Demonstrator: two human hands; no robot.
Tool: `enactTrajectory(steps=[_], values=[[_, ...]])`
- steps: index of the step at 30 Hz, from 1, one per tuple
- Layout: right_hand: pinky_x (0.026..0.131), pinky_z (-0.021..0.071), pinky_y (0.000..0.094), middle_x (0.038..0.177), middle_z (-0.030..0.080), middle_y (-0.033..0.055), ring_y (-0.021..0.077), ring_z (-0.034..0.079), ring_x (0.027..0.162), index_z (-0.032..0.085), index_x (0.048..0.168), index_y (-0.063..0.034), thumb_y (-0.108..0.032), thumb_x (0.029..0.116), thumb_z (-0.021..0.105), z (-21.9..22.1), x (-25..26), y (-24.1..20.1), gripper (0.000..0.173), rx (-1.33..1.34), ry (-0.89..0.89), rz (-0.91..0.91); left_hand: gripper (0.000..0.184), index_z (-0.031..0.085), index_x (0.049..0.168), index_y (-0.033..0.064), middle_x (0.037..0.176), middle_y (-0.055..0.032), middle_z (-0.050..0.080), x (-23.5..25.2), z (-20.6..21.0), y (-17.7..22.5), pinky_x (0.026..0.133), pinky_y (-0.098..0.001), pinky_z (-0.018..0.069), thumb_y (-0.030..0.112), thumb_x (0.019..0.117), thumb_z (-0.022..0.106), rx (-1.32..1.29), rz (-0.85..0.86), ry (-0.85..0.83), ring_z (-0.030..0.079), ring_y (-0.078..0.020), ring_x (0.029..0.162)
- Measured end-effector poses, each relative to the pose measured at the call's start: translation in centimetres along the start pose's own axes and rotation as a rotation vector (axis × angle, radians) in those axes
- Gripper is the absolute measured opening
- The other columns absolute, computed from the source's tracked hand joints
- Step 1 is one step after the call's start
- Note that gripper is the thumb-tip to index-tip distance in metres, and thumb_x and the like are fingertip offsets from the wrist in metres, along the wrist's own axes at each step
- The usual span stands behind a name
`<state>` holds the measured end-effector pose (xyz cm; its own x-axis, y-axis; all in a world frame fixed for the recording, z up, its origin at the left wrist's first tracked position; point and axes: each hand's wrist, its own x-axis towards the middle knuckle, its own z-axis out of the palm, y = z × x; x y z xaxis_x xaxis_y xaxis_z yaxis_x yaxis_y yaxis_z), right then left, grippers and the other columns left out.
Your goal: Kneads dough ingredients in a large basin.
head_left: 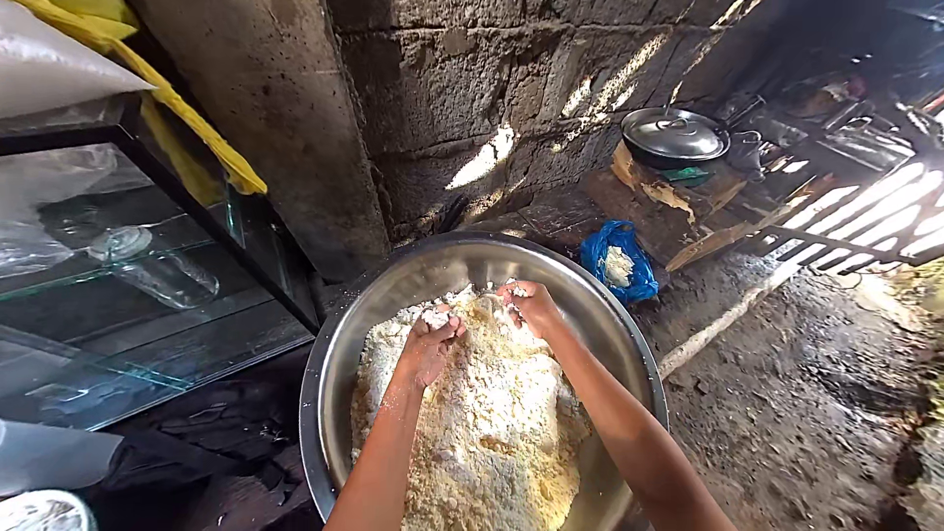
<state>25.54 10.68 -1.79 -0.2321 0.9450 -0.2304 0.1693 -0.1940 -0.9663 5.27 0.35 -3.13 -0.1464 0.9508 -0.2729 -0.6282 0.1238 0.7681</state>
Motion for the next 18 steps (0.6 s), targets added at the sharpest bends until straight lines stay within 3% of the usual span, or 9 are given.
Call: enactTrajectory(steps=[3,5,7,9,10,12,14,16,18], values=[[0.045,0.0471,0.0296,0.073,0.051,0.0063,0.0135,0.047,0.046,0.061,0.118,-0.0028,-0.031,0.1113,0.044,0.5,1.4,0.9,0.034,-0.24,0.067,0.01,0.044,0.044,0.139,-0.0056,0.122,-0.0206,0.065,0.7,-0.6,-0.2,0.096,-0.0372,0.057,-0.016,0.097,0.05,0.011,0.092,-0.045,0.068,-0.0267,0.107],[0.065,0.0563,0.045,0.084,0.063,0.0162,0.0267,0.063,0.064,0.065,0.108,0.0001,-0.047,0.1115,0.031,0.8,2.8,1.2,0.058,-0.509,0.117,0.026,0.04,0.046,0.138,-0.0057,0.12,-0.0212,0.067,1.0,-0.8,-0.4,0.092,-0.0373,0.059,-0.014,0.0987,0.049,0.008,0.135,0.0,0.071,-0.0276,0.104],[0.088,0.0522,0.0589,0.098,0.069,0.0244,0.0385,0.069,0.093,0.068,0.102,0.0048,-0.056,0.1091,0.026,1.3,4.3,1.8,0.074,-0.707,0.09,0.039,0.037,0.048,0.137,-0.0054,0.116,-0.0206,0.069,1.2,-0.9,-0.3,0.084,-0.0349,0.0615,-0.013,0.1004,0.047,0.011,0.141,0.068,0.073,-0.0257,0.095],[0.101,0.0452,0.0645,0.118,0.066,0.0292,0.0453,0.062,0.116,0.067,0.117,0.0058,-0.052,0.107,0.043,1.9,5.5,3.2,0.063,-0.824,0.013,-0.069,0.036,0.049,0.138,-0.0031,0.11,-0.0184,0.071,1.3,-1.0,-0.3,0.069,-0.029,0.0597,-0.01,0.1025,0.044,0.054,0.125,0.116,0.071,-0.0198,0.079],[0.109,0.0399,0.0652,0.135,0.058,0.0291,0.0468,0.053,0.13,0.06,0.133,0.003,-0.049,0.1037,0.053,2.2,6.2,4.0,0.06,-0.863,-0.044,-0.122,0.036,0.05,0.138,-0.0024,0.105,-0.0173,0.072,1.4,-1.0,-0.4,0.059,-0.0248,0.0552,-0.008,0.1029,0.044,0.087,0.124,0.126,0.068,-0.0156,0.069],[0.113,0.0388,0.0611,0.148,0.05,0.0255,0.0443,0.046,0.138,0.051,0.145,-0.0059,-0.044,0.0974,0.066,3.6,6.8,5.6,0.063,-0.882,-0.148,-0.194,0.031,0.051,0.136,-0.0025,0.096,-0.0144,0.071,1.3,-1.1,-0.4,0.047,-0.0202,0.0461,-0.004,0.1047,0.045,0.148,0.108,0.115,0.059,-0.0095,0.056],[0.112,0.042,0.0544,0.146,0.052,0.0205,0.0365,0.05,0.136,0.057,0.14,-0.0102,-0.033,0.0966,0.066,5.2,5.6,6.6,0.05,-0.795,-0.228,-0.215,0.023,0.053,0.128,-0.0036,0.082,-0.0101,0.069,1.2,-1.3,-0.4,0.041,-0.0184,0.0414,0.005,0.1064,0.049,0.203,0.084,0.118,0.05,-0.0058,0.046],[0.109,0.046,0.0476,0.139,0.057,0.0191,0.0303,0.056,0.129,0.065,0.127,-0.0046,-0.008,0.0951,0.059,6.4,3.0,6.5,0.033,-0.684,-0.277,-0.249,0.026,0.057,0.121,-0.0049,0.064,-0.0024,0.056,1.3,-1.4,-0.5,0.038,-0.0178,0.0387,0.016,0.1096,0.046,0.233,0.062,0.144,0.043,-0.0045,0.04],[0.11,0.0449,0.0433,0.138,0.058,0.0201,0.0277,0.056,0.128,0.064,0.129,0.0006,0.003,0.0959,0.05,6.7,0.4,5.3,0.036,-0.583,-0.27,-0.242,0.034,0.06,0.108,-0.0038,0.053,0.002,0.046,1.5,-1.3,-0.6,0.035,-0.0181,0.0366,0.025,0.1113,0.042,0.235,0.056,0.193,0.039,-0.0043,0.036]])
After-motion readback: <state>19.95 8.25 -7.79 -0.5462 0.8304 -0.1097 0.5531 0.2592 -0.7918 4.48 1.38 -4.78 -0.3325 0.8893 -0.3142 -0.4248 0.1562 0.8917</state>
